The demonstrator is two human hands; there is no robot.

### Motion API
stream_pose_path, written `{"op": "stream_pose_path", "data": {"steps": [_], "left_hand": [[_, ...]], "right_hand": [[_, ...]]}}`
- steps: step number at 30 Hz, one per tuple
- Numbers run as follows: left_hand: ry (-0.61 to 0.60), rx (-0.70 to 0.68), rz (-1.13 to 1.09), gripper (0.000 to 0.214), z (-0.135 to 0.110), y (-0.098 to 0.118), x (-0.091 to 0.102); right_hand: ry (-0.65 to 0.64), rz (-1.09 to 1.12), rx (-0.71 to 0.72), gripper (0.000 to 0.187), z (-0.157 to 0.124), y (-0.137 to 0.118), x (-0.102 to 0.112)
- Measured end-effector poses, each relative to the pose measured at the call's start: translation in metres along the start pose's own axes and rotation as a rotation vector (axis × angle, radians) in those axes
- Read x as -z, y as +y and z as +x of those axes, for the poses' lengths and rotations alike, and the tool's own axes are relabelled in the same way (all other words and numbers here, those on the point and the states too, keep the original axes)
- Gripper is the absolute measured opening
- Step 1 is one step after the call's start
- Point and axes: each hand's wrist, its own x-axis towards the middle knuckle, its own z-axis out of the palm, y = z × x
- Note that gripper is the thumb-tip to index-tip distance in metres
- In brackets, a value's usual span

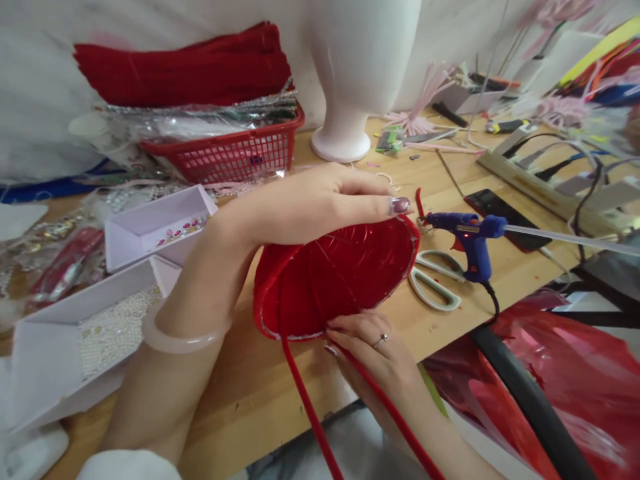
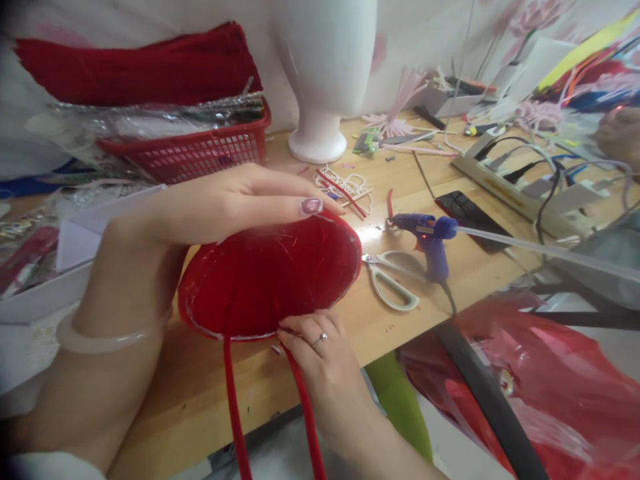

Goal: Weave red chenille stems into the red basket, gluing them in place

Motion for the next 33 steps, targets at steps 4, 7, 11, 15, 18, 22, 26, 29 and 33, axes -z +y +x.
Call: {"op": "stream_pose_path", "data": {"steps": [4, 7, 11, 15, 18, 22, 26, 29, 33], "left_hand": [[-0.143, -0.007, 0.060, 0.029, 0.001, 0.001, 0.001], [-0.133, -0.001, 0.076, 0.027, 0.001, 0.002, 0.002], [-0.114, 0.033, 0.065, 0.026, 0.001, 0.002, 0.003], [-0.108, 0.059, 0.045, 0.027, 0.001, 0.001, 0.003], [-0.112, 0.068, 0.033, 0.027, 0.000, 0.001, 0.003], [-0.115, 0.082, 0.030, 0.029, 0.000, 0.002, 0.002], [-0.111, 0.090, 0.038, 0.028, 0.001, 0.003, 0.001], [-0.109, 0.095, 0.033, 0.029, 0.001, 0.002, 0.001], [-0.098, 0.114, 0.021, 0.030, 0.000, 0.002, 0.000]], "right_hand": [[-0.008, 0.016, 0.049, 0.025, 0.005, 0.000, 0.000], [-0.021, 0.019, 0.071, 0.027, 0.007, -0.003, 0.005], [-0.100, 0.012, 0.032, 0.042, 0.007, -0.001, 0.012], [-0.163, -0.009, -0.052, 0.047, 0.007, 0.003, 0.016], [-0.160, -0.007, -0.076, 0.045, 0.009, 0.005, 0.012], [-0.127, 0.017, -0.101, 0.044, 0.008, 0.003, 0.005], [-0.111, 0.029, -0.100, 0.044, 0.009, 0.002, 0.006], [-0.117, 0.036, -0.107, 0.046, 0.009, 0.002, 0.009], [-0.148, 0.021, -0.104, 0.050, 0.009, 0.004, 0.008]]}}
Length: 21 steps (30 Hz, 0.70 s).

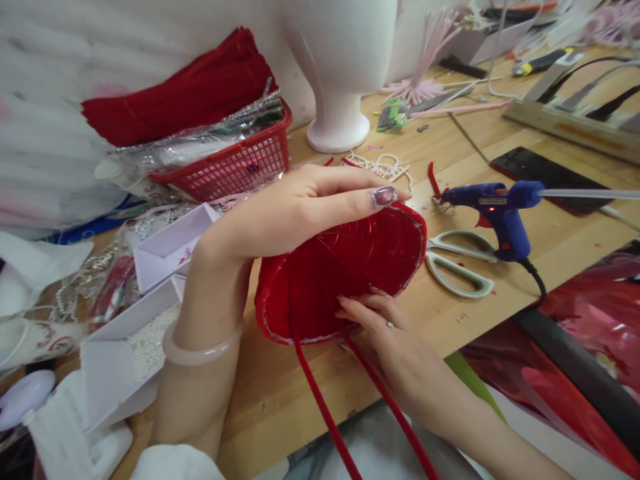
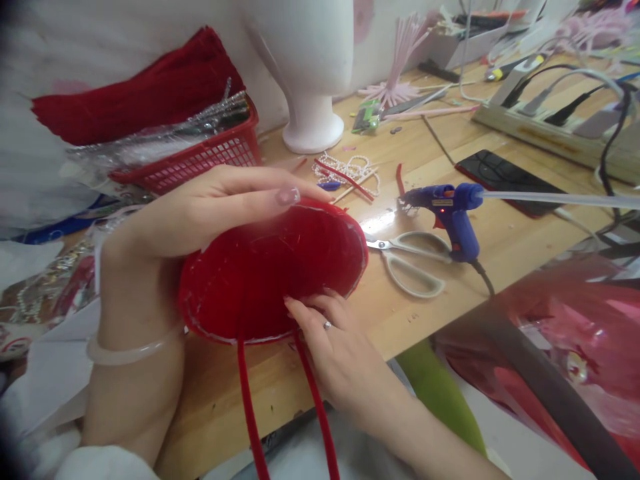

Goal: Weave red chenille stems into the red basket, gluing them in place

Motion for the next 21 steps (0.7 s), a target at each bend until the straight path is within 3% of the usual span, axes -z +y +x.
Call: {"op": "stream_pose_path", "data": {"steps": [2, 7, 15, 21], "left_hand": [[0.005, 0.003, -0.001, 0.029, 0.000, 0.001, -0.001], [-0.003, -0.019, -0.030, 0.026, 0.000, 0.003, -0.001], [-0.052, -0.054, -0.048, 0.029, 0.000, 0.002, 0.000], [-0.042, 0.019, -0.023, 0.030, 0.000, 0.004, 0.001]], "right_hand": [[-0.020, 0.004, 0.007, 0.053, 0.002, 0.001, -0.002], [-0.003, 0.012, 0.084, 0.082, 0.011, 0.004, -0.007], [-0.012, -0.063, 0.081, 0.084, 0.018, 0.005, -0.010], [0.006, -0.091, 0.048, 0.086, 0.015, 0.002, -0.015]]}}
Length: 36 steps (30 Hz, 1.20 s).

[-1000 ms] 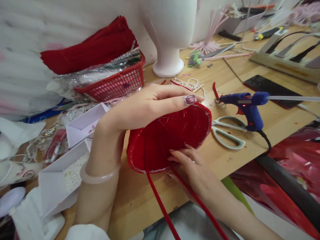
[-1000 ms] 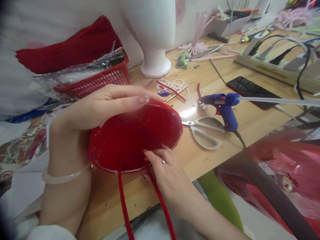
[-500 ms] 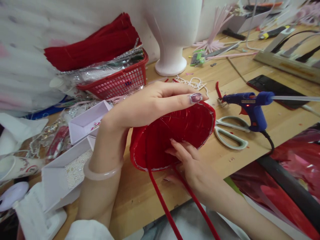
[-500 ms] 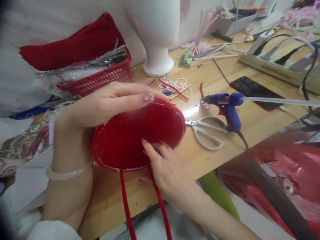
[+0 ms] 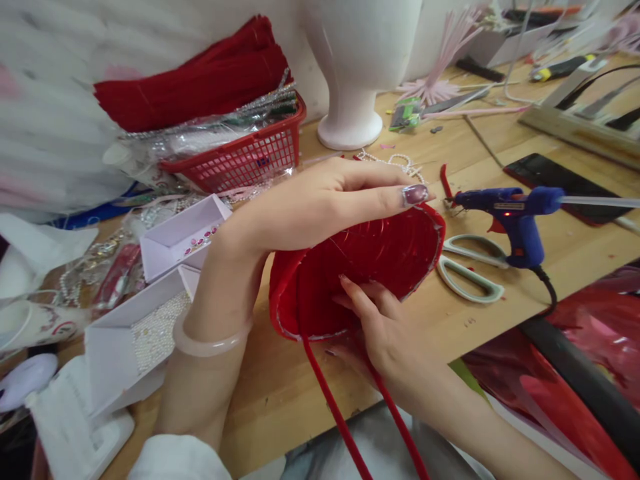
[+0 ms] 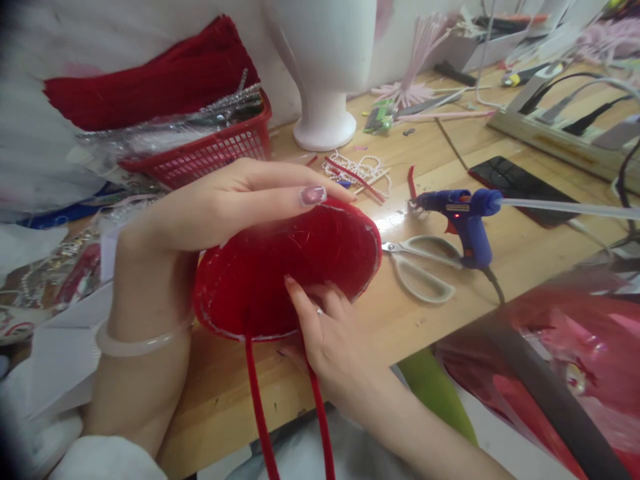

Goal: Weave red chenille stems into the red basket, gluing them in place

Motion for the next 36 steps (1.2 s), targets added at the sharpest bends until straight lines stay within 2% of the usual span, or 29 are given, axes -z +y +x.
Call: {"op": "stream_pose_path", "data": {"steps": [7, 15, 18, 21, 23, 24, 26, 28, 30, 33, 36], "left_hand": [[-0.038, -0.014, 0.041, 0.032, 0.001, 0.001, 0.002], [-0.031, -0.075, 0.024, 0.032, -0.002, -0.001, 0.001], [-0.041, -0.105, 0.026, 0.034, -0.003, 0.000, 0.002], [-0.053, -0.121, 0.044, 0.035, -0.003, -0.001, 0.003], [-0.047, -0.113, 0.066, 0.038, -0.002, -0.002, 0.004], [-0.041, -0.113, 0.084, 0.039, -0.002, -0.003, 0.004], [-0.039, -0.119, 0.111, 0.041, -0.003, -0.003, 0.004], [-0.044, -0.135, 0.109, 0.041, -0.003, -0.002, 0.004], [-0.042, -0.136, 0.096, 0.038, -0.003, -0.002, 0.003], [-0.003, -0.097, 0.126, 0.034, -0.001, -0.003, 0.003], [0.021, -0.095, 0.153, 0.034, 0.002, -0.007, 0.003]], "right_hand": [[0.039, 0.057, -0.004, 0.087, -0.006, 0.001, 0.006], [0.079, 0.111, 0.054, 0.091, 0.007, 0.001, 0.006], [-0.003, 0.166, 0.061, 0.087, 0.004, 0.004, 0.012], [-0.139, 0.197, 0.021, 0.082, -0.003, 0.008, 0.031], [-0.142, 0.227, -0.026, 0.078, -0.006, 0.010, 0.045], [-0.099, 0.259, -0.060, 0.076, -0.006, 0.010, 0.050], [0.063, 0.364, -0.133, 0.072, -0.003, 0.010, 0.057], [0.262, 0.477, -0.205, 0.070, 0.003, 0.007, 0.057], [0.396, 0.538, -0.267, 0.066, 0.009, 0.003, 0.054], [0.480, 0.524, -0.317, 0.058, 0.013, 0.000, 0.049], [0.487, 0.437, -0.307, 0.052, 0.012, 0.002, 0.047]]}}
